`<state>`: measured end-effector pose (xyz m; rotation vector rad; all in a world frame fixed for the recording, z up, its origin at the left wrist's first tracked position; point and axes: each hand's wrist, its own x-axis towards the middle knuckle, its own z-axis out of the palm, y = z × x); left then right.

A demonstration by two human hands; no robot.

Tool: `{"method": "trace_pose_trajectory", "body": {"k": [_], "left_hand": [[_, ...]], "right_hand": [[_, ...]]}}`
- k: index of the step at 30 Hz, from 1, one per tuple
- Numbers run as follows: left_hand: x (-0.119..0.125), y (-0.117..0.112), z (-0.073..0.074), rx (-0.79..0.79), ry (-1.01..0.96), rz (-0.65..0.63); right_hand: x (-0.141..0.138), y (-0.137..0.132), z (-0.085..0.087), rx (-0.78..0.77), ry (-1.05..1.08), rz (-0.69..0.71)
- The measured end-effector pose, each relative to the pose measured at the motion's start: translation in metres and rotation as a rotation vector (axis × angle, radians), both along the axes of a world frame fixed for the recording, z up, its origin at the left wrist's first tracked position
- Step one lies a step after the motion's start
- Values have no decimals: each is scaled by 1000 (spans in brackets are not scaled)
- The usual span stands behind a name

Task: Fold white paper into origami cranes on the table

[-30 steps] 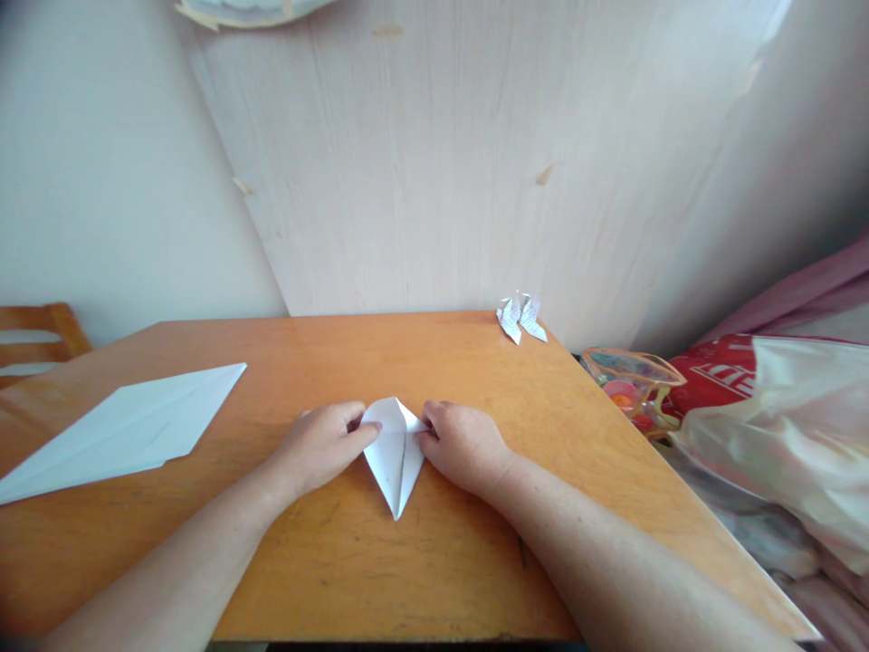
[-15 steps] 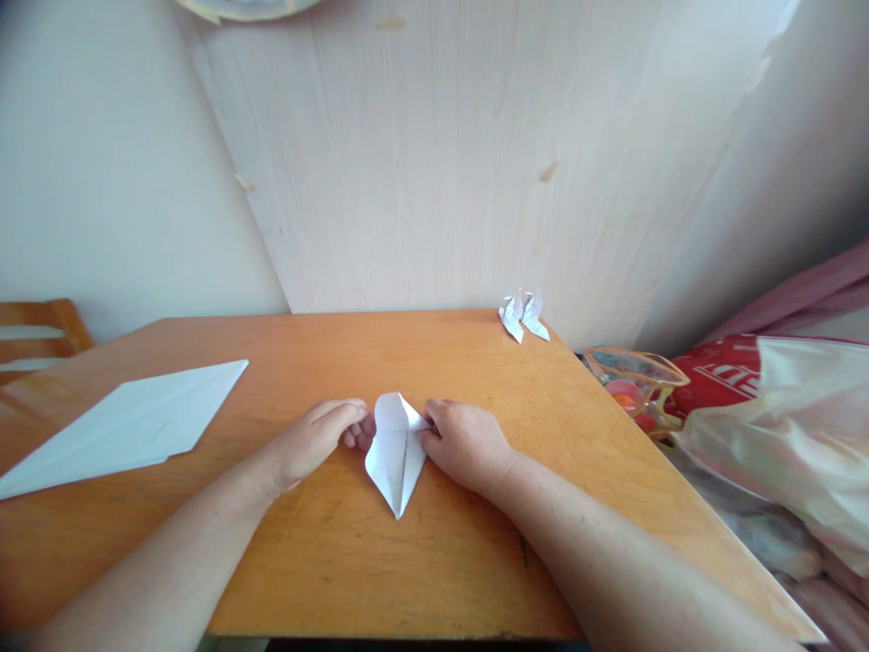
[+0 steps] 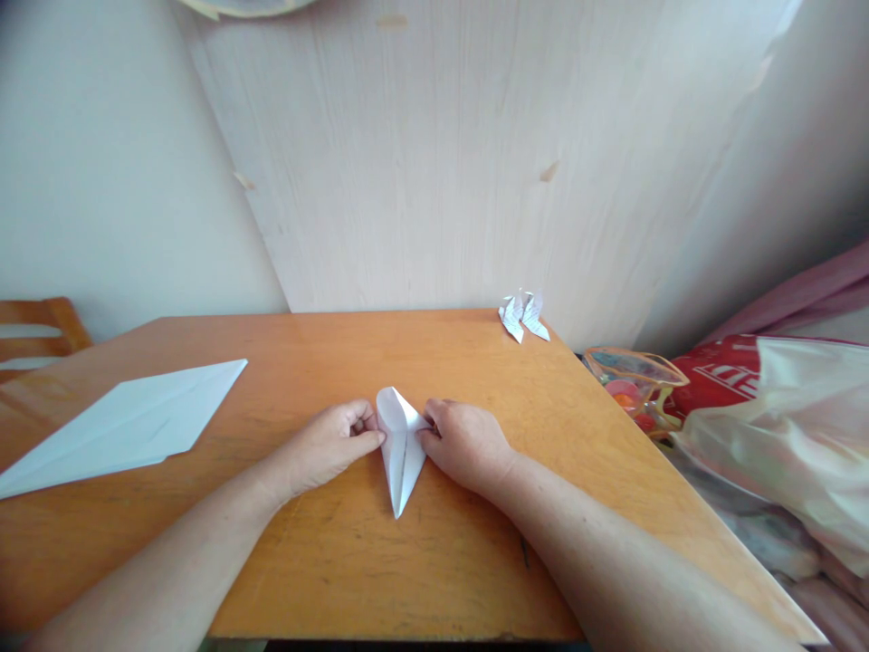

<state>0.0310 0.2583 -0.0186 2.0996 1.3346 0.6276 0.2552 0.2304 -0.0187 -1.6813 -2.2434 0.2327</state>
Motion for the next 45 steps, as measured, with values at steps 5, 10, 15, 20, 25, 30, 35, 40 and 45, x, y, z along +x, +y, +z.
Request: {"method": "trace_pose_trajectory", "body": {"k": [5, 10, 15, 20, 25, 30, 35, 40, 45], "left_hand": [[3, -1, -2, 34, 92, 56], [6, -4, 1, 99, 196, 122], [12, -9, 6, 235, 298, 111], [16, -14, 9, 321, 346, 41], [19, -20, 8, 345, 369, 7], [22, -30, 10, 368, 386, 12], [24, -37, 8, 390, 429, 7], [24, -37, 3, 406, 450, 0], [23, -37, 4, 407, 436, -10]], "right_hand": [[-1, 0, 2, -1, 1, -1], [-2, -1, 2, -5, -18, -12], [-4, -4, 5, -17, -39, -21], [-8, -9, 6, -37, -73, -49], [-12, -12, 7, -57, -122, -91], [-13, -13, 9, -68, -102, -95], [-13, -12, 7, -86, -69, -100], [-10, -11, 7, -96, 15, -102], [-3, -5, 11, -60, 184, -84]]}}
